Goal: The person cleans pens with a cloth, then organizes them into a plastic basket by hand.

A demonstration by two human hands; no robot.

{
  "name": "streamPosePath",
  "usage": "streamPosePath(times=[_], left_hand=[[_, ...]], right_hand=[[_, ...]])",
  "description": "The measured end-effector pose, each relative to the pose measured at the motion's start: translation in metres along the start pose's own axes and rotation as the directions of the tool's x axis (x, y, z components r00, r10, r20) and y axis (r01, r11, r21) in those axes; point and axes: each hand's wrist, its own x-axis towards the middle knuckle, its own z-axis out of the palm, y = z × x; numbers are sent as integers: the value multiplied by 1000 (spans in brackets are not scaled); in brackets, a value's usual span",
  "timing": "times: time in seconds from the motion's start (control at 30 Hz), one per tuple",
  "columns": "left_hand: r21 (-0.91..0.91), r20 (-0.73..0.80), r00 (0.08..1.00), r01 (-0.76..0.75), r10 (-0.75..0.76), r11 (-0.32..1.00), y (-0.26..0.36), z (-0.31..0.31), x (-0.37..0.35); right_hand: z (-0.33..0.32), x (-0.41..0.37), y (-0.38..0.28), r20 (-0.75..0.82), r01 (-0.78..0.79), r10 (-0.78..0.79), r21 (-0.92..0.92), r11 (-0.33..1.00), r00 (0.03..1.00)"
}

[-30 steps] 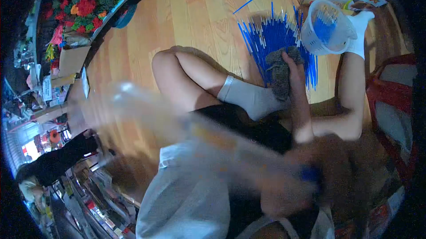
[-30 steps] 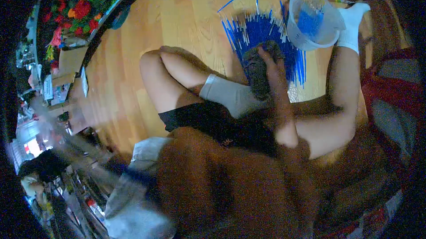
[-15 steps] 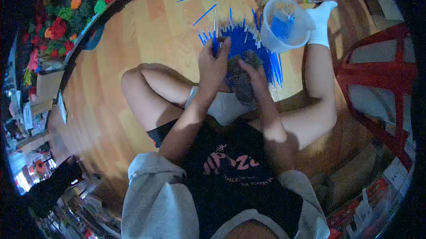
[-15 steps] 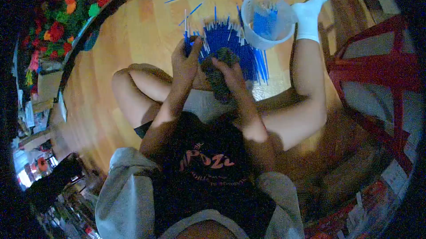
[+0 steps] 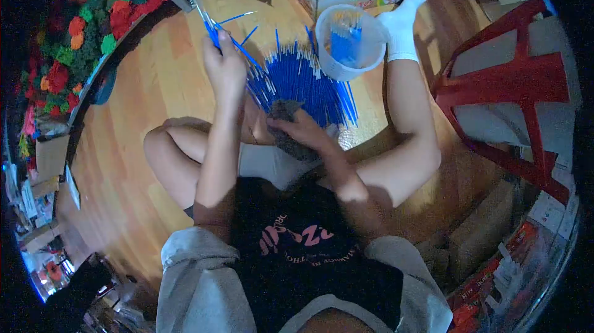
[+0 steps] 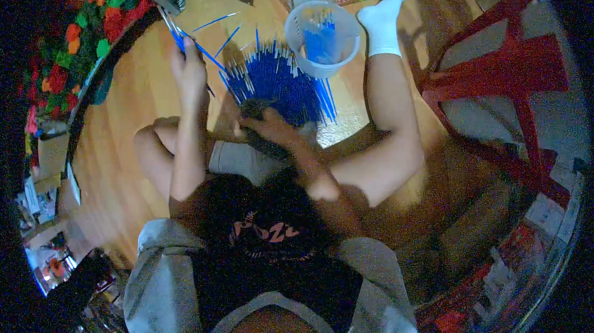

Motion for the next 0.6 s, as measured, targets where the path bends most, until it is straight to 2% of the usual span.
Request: streamPosePath(times=[0.03, 0.07, 0.1, 0.13, 0.17, 0.2, 0.27, 0.3, 0.37, 0.43, 0.5, 0.57, 0.6], left_hand=[[87, -14, 996, -81, 83, 993, 4, 1, 6], [84, -9, 996, -89, 90, 993, 8, 7, 9], [-41, 53, 996, -67, 69, 997, 15, 14, 9], [-164, 118, 991, -36, 55, 986, 23, 22, 8], [-338, 232, 970, 146, -68, 930, 31, 29, 5], [-339, 240, 969, 143, -61, 930, 36, 36, 1], [-345, 318, 935, 268, -157, 900, 44, 49, -3], [-429, 320, 941, 247, -109, 869, 42, 58, -4], [-450, 343, 936, 234, -75, 862, 47, 70, -5], [-493, 376, 926, 222, -24, 841, 51, 82, -8], [-528, 401, 915, 194, 41, 827, 57, 96, -11], [-583, 437, 884, 140, 164, 800, 63, 108, -13], [-582, 447, 879, 143, 168, 800, 68, 115, -15]], right_hand=[[-1, 2, 4, 54, -25, 30, -80, 996, 998], [-1, 4, 9, 105, -46, 63, -160, 986, 993], [-1, 7, 14, 98, -42, 57, -157, 987, 994], [0, 10, 19, 107, -71, 101, -256, 964, 989], [0, 13, 24, 110, -99, 146, -352, 931, 983], [2, 15, 33, 102, -98, 142, -350, 932, 985], [5, 17, 46, -10, 6, -11, -440, 898, 1000], [4, 15, 40, -17, 9, -19, -438, 899, 1000], [-2, 9, 18, 57, -44, 87, -528, 848, 995], [-6, 3, 6, 57, -62, 109, -532, 844, 992], [-6, 12, 26, 131, -37, 145, -606, 794, 981], [-3, 13, 27, 123, -41, 127, -544, 838, 984], [-1, 13, 28, 120, -39, 110, -483, 875, 987]])
